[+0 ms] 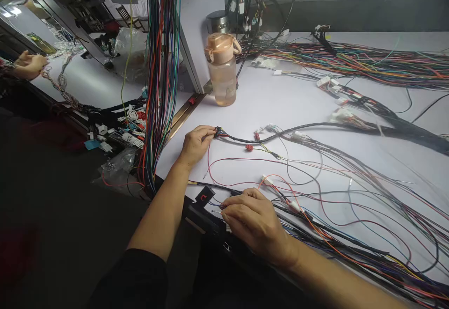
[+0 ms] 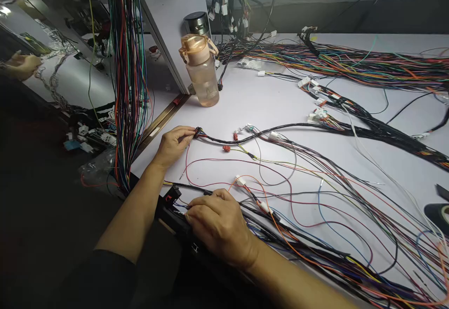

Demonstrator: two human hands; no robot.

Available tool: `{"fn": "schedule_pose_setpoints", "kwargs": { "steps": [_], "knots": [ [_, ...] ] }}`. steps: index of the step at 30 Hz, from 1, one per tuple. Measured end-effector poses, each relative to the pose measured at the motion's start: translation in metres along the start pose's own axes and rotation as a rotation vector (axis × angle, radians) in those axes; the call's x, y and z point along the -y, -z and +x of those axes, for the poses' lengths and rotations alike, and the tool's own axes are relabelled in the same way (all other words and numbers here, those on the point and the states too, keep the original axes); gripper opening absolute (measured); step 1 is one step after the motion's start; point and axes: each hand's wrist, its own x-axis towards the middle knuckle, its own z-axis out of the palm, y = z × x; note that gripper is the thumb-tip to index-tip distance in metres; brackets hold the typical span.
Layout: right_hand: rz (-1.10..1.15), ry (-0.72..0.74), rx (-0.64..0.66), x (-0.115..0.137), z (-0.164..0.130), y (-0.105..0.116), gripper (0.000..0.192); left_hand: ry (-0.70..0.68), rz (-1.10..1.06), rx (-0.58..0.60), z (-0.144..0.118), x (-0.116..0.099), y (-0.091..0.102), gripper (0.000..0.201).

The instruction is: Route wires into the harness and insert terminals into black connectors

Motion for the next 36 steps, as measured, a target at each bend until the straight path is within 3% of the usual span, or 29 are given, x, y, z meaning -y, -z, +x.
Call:
{"fn": "schedule_pose_setpoints", "kwargs": {
  "steps": [20, 36],
  "knots": [
    [-0.102, 0.031, -0.025, -0.0038, 0.001, 0.0002, 0.004, -0.076, 0.043, -0.01, 0.0033, 0.0036, -0.0025, 0.015],
    [-0.155, 0.059, -0.035, -0.008, 0.0006, -0.0028, 0.014, -0.047, 0.074, -0.009, 0.0046, 0.0013, 0.0002, 0.016]
  ]
}}
